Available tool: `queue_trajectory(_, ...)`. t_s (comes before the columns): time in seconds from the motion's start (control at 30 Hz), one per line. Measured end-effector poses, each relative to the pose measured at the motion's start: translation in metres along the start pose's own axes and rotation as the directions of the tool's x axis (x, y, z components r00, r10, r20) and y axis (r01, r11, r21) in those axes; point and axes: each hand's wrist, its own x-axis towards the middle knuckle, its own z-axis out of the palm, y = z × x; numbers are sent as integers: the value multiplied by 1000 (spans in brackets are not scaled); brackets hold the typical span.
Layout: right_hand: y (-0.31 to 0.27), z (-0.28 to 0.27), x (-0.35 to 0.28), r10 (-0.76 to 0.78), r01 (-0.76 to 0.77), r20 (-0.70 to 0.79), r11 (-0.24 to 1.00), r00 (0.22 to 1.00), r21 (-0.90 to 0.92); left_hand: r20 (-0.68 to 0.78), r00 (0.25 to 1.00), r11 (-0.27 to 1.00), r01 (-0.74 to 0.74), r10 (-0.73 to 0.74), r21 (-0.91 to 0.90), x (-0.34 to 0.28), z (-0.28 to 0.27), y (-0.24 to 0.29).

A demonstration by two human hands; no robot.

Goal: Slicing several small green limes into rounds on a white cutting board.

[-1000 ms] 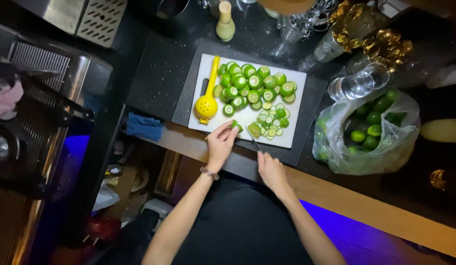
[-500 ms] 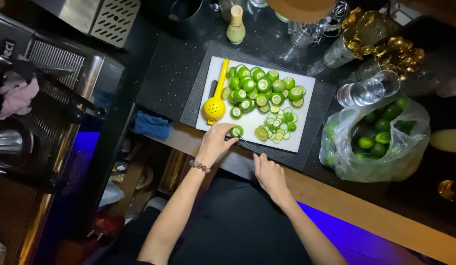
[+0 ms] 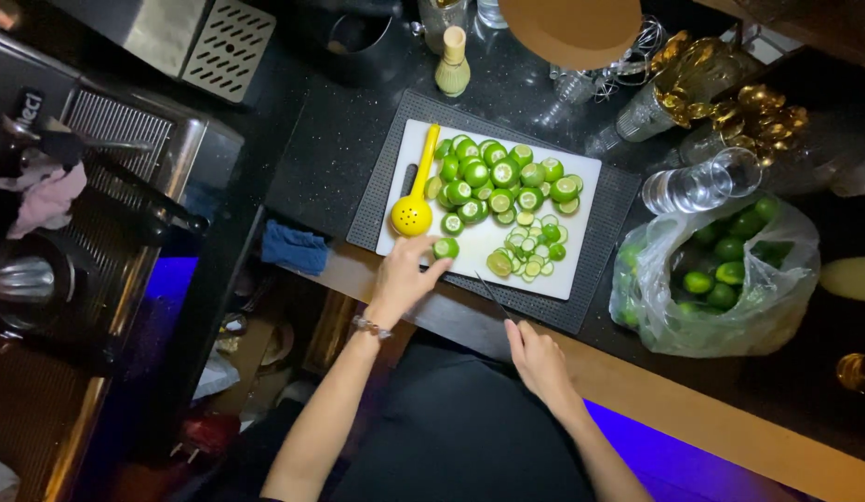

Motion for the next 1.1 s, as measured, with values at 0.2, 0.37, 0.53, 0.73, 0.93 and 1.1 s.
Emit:
queue_trajectory(0.2, 17, 20, -11, 94, -85, -36, 976, 995, 200, -229, 971, 997, -64, 70, 31, 63, -21, -22)
queue_trajectory(0.37, 7, 9, -11, 99, -105, 38, 976, 994, 189, -123, 987, 980, -77, 101, 185, 98, -23, -33)
queue_trajectory(0.53, 10, 1, -17, 164, -175, 75, 966, 984, 188, -118, 993, 997, 23, -14, 72, 100, -24, -37)
queue_trajectory(0.73, 20, 7, -17, 185, -193, 59, 963, 981, 188, 132, 930, 434, 281, -342, -856, 84, -17, -32)
queue_trajectory(0.93, 23, 12, -17, 171, -182, 70, 964, 983, 192, 257, 926, 283, 334, -278, -899, 52, -5, -9)
queue_trajectory(1.1, 36, 19, -19, 143, -147, 37, 975, 989, 168, 106, 966, 640, 236, -236, -731, 31, 59, -8)
